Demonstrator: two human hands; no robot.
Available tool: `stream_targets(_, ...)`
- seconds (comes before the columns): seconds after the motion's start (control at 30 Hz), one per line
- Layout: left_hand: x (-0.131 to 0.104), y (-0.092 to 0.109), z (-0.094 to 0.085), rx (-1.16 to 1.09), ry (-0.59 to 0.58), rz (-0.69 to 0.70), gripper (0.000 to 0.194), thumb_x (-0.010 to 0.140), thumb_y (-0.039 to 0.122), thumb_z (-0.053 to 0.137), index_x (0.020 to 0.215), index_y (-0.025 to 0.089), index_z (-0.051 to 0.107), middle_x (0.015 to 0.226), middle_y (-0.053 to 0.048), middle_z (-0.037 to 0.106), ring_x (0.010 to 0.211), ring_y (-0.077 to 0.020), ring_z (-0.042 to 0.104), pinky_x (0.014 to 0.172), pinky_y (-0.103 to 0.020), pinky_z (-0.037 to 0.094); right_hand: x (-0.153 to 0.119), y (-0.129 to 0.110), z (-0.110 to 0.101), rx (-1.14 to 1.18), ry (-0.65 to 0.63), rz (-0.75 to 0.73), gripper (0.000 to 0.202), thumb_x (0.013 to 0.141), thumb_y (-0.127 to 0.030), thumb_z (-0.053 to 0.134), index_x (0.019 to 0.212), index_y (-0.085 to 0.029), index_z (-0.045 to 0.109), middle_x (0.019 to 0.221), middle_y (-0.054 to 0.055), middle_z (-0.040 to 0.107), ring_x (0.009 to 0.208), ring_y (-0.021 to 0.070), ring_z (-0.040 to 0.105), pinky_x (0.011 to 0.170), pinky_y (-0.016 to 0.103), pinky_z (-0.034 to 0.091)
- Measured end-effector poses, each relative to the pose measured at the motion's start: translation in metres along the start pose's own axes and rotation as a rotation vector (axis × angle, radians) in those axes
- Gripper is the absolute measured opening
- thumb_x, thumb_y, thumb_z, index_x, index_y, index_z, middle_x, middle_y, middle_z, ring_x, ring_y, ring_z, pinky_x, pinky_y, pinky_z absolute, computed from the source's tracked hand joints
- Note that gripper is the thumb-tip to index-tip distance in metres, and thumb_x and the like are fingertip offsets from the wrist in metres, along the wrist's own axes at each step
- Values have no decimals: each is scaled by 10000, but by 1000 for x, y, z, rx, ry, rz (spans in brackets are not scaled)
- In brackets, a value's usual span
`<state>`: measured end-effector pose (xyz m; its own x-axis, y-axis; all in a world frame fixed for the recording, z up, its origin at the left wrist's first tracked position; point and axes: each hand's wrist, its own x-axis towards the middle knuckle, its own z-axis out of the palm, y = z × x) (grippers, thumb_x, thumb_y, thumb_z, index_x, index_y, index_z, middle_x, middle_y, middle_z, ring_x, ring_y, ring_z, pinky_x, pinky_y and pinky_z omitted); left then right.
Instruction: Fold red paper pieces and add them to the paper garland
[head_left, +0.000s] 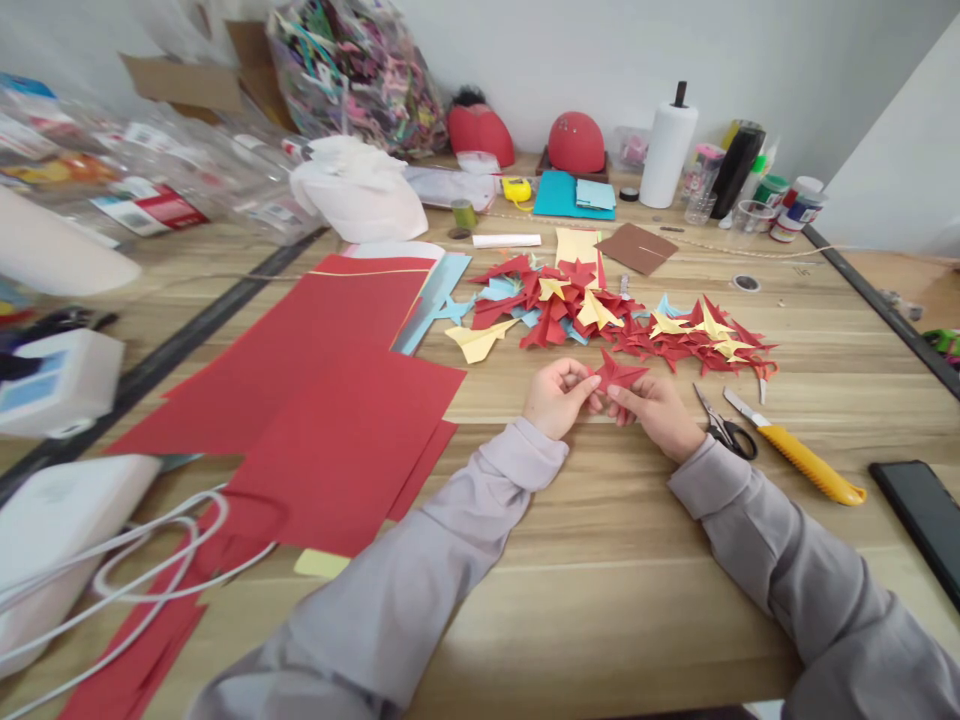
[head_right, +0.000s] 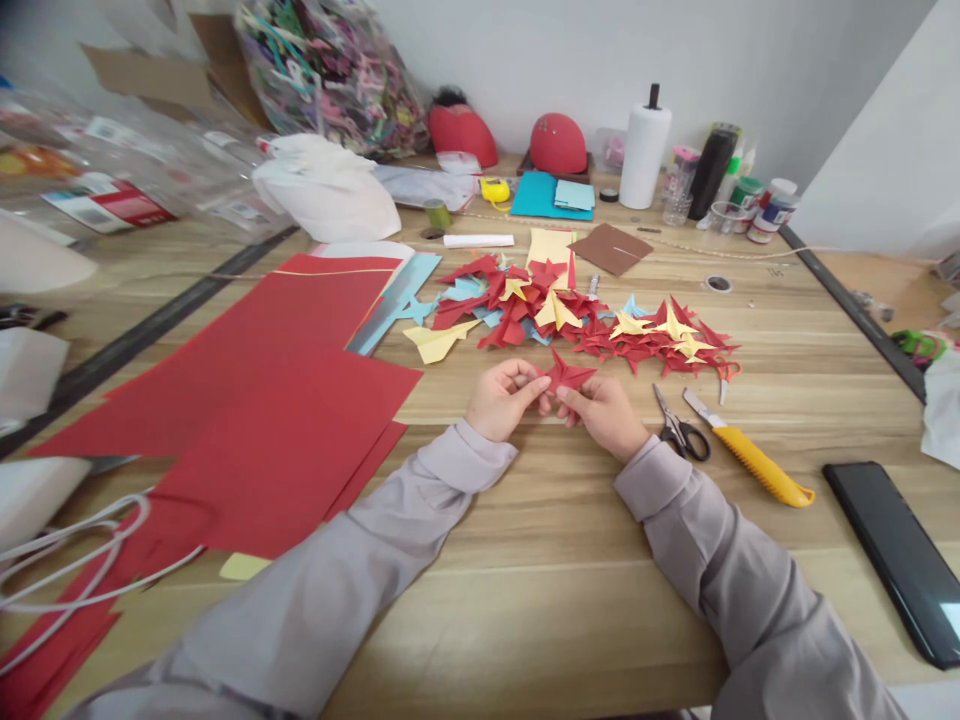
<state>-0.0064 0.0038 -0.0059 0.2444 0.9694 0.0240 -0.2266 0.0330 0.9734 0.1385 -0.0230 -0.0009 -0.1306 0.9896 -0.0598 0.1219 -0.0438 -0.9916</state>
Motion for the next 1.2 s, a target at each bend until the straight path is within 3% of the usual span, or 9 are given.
stream_targets(0.43, 3, 2, -2, -173, -1, -111, 361, 614, 380, 695, 744, 171, 431, 505, 26, 603, 391, -132, 566, 402, -240, 458, -1, -1, 1, -9, 35, 3, 415, 640, -541, 640, 520, -148, 586, 463, 16, 576, 402, 97, 499, 438, 231, 392)
stream_targets(0.77, 3, -2, -2, -71, -16, -54, 410, 504, 293, 777, 707, 152, 450, 479, 32, 597, 400, -103, 556, 423, -206, 452, 1, 2, 1, 2, 37, 3, 409, 625, -540, 653, 547, -144, 587, 503, 13, 586, 415, 87, 494, 441, 224, 391)
stream_targets(1.2, 3, -2, -3, -61, 3, -12, 406, 525, 281, 767, 717, 165, 429, 440, 59, 567, 349, -91, 521, 378, -184, 412, -3, -5, 2, 73, 48, 34, 395, 654, -535, 633, 568, -157, 557, 539, 13, 609, 450, 92, 516, 466, 227, 403)
